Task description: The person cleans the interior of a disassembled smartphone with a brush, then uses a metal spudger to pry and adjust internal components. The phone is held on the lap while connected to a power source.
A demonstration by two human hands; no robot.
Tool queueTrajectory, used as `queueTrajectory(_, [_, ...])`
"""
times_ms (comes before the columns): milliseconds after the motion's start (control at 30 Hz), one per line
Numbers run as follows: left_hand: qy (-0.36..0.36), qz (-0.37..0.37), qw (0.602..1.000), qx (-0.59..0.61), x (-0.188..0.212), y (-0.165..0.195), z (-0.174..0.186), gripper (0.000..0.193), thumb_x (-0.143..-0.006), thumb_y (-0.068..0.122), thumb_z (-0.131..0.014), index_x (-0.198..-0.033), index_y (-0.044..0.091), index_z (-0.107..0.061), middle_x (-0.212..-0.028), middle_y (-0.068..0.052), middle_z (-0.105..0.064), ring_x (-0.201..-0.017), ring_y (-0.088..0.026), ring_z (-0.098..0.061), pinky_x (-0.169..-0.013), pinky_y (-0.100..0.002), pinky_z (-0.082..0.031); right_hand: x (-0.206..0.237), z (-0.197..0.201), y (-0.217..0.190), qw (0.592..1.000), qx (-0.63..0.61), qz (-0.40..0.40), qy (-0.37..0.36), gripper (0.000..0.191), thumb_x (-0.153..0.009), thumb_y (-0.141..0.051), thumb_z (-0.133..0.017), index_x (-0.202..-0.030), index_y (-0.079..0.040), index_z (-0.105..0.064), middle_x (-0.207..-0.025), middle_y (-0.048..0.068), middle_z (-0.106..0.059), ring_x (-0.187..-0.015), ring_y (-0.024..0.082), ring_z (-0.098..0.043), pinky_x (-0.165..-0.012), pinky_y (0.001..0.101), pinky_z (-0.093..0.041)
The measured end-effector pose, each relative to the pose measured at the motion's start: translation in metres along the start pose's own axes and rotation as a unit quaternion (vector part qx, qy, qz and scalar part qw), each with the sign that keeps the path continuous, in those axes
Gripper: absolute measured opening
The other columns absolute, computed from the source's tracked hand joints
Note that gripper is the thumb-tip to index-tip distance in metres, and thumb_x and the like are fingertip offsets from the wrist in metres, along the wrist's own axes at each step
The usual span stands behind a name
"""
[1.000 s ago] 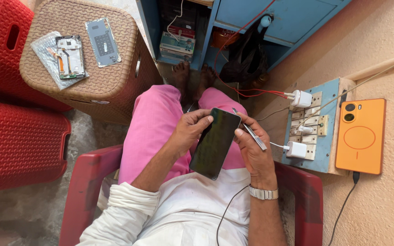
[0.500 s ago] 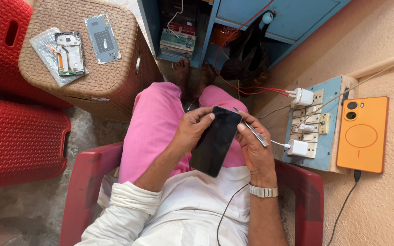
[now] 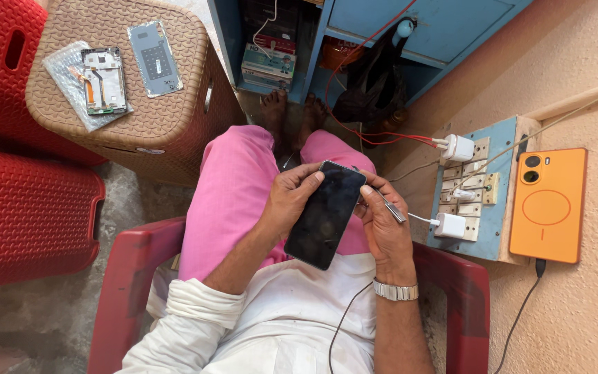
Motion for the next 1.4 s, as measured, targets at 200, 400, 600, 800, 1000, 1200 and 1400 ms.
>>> queueTrajectory(200, [0.0,-0.003,1.0,-0.005,0.001,0.002,0.001,0.03,-0.102,0.012,-0.063,-0.126,-0.005,-0.07,-0.104,-0.005,-0.074,-0.088,-0.008,-0.067,-0.078,-0.023,-0.057,0.001,-0.002,-0.002,1.0,0.004,0.009,-0.003,0.028,-0.101,-0.007,-0.062,-0.126,0.003,-0.061,-0.112,0.01,-0.073,-0.099,0.014,-0.072,-0.085,0.032,-0.061])
queueTrajectory(400, [-0.005,0.01,1.0,-0.02,0.0,0.001,0.004,0.031,-0.101,0.014,-0.062,-0.126,-0.003,-0.07,-0.103,-0.003,-0.074,-0.087,-0.007,-0.068,-0.078,-0.023,-0.057,0.003,-0.005,-0.003,1.0,0.007,0.019,-0.004,0.027,-0.101,-0.006,-0.062,-0.126,0.004,-0.061,-0.111,0.011,-0.073,-0.098,0.015,-0.071,-0.082,0.0318,-0.061])
queueTrajectory(600, [-0.005,0.011,0.999,-0.034,0.001,-0.001,0.005,0.031,-0.103,0.014,-0.06,-0.126,-0.003,-0.07,-0.102,-0.004,-0.074,-0.087,-0.007,-0.067,-0.077,-0.022,-0.056,0.003,-0.004,-0.002,1.0,0.002,0.014,-0.001,0.026,-0.099,-0.006,-0.063,-0.124,0.002,-0.061,-0.111,0.01,-0.073,-0.099,0.014,-0.071,-0.083,0.0327,-0.062])
queueTrajectory(800, [-0.008,0.012,0.999,-0.048,0.0,0.003,0.005,0.032,-0.105,0.016,-0.057,-0.128,-0.003,-0.07,-0.101,-0.004,-0.074,-0.085,-0.007,-0.067,-0.076,-0.023,-0.056,0.002,-0.004,-0.002,1.0,0.0,0.019,-0.005,0.026,-0.099,-0.006,-0.064,-0.124,0.002,-0.062,-0.112,0.01,-0.072,-0.1,0.014,-0.071,-0.083,0.033,-0.061])
queueTrajectory(1000, [-0.01,0.013,0.999,-0.048,0.001,0.006,0.004,0.033,-0.105,0.016,-0.055,-0.129,-0.003,-0.069,-0.103,-0.004,-0.074,-0.087,-0.008,-0.067,-0.078,-0.023,-0.057,0.001,-0.003,-0.001,1.0,0.001,0.017,-0.006,0.027,-0.098,-0.005,-0.064,-0.125,0.001,-0.062,-0.112,0.01,-0.072,-0.1,0.015,-0.071,-0.084,0.0349,-0.061])
queueTrajectory(1200, [-0.037,-0.014,0.994,-0.104,0.006,0.018,-0.006,0.044,-0.102,0.018,-0.059,-0.14,-0.004,-0.064,-0.115,-0.007,-0.071,-0.101,-0.011,-0.064,-0.087,-0.025,-0.055,0.0,-0.003,-0.005,0.999,0.005,0.034,0.002,0.028,-0.099,-0.006,-0.064,-0.125,0.002,-0.063,-0.112,0.01,-0.073,-0.099,0.015,-0.071,-0.083,0.036,-0.061])
queueTrajectory(1400, [-0.061,-0.097,0.863,-0.493,0.03,0.028,-0.025,0.132,-0.062,0.045,-0.092,-0.159,0.001,-0.013,-0.158,-0.025,-0.036,-0.142,-0.037,-0.043,-0.11,-0.043,-0.044,0.001,-0.004,-0.008,0.998,0.017,0.057,-0.001,0.029,-0.1,-0.005,-0.062,-0.128,0.004,-0.062,-0.114,0.01,-0.072,-0.1,0.016,-0.071,-0.085,0.0358,-0.062])
Point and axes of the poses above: each hand's wrist, its own x-axis away from the middle knuckle, its own z-axis out of the back of the hand, y = z × x, the point moved 5 cm from there along -x, towards the middle knuckle
